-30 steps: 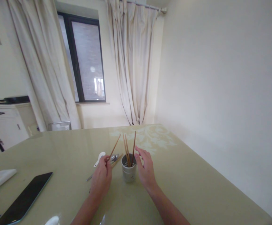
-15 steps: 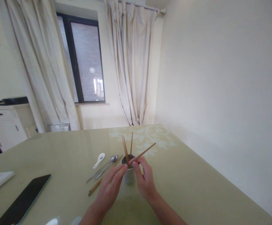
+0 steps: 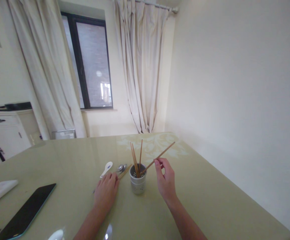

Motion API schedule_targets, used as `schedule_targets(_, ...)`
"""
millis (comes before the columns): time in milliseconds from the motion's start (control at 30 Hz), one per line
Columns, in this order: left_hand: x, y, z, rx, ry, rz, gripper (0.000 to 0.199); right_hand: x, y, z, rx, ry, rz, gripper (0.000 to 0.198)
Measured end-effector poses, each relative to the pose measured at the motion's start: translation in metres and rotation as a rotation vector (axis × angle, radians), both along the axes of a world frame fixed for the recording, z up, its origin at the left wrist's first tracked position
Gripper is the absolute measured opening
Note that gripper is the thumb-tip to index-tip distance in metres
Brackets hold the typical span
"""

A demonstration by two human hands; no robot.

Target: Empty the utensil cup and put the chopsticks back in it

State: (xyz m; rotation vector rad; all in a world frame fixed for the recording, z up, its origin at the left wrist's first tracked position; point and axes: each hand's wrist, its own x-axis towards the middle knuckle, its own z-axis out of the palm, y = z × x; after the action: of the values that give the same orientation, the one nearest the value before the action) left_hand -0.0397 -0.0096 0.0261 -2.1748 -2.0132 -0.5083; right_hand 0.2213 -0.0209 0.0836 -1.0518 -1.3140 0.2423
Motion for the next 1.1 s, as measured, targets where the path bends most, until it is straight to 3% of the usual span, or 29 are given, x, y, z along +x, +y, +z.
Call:
schedule_targets(300,-0.001,0.0,-0.002,-0.053,0.018,0.053,0.025,-0.008,0.011,-0.017,-0.034,-0.097,0.088,0.035)
schedule_targets(400,0.0,0.002,0.0,0.025,-0.025,0.057,0.028,-0.007,0.008,-0.018,-0.012,-0.088,0.061,0.034)
schedule_targets(467,0.002,0.003,0.004,0.104,-0.159,0.047,0.03,-0.008,0.002,-0.017,0.034,-0.102,0.047,0.032)
schedule_targets(533,0.007,0.0,0.009,0.193,-0.316,-0.037,0.03,-0.012,-0.006,-0.016,0.09,-0.154,0.06,0.029)
schedule_targets(600,0.015,-0.006,0.014,0.317,-0.387,-0.224,0.028,-0.017,-0.013,-0.015,0.138,-0.23,0.098,0.027)
schedule_targets(667,0.024,-0.014,0.018,0.485,-0.361,-0.424,0.023,-0.023,-0.019,-0.016,0.167,-0.295,0.143,0.027)
schedule_targets(733,0.031,-0.02,0.02,0.642,-0.309,-0.53,0.017,-0.028,-0.022,-0.018,0.179,-0.327,0.185,0.027)
schedule_targets(833,0.036,-0.024,0.018,0.755,-0.26,-0.543,0.018,-0.031,-0.023,-0.019,0.167,-0.313,0.24,0.023)
schedule_targets(1100,0.039,-0.023,0.008,0.679,-0.326,-0.531,0.024,-0.032,-0.021,-0.017,0.116,-0.194,0.32,0.02)
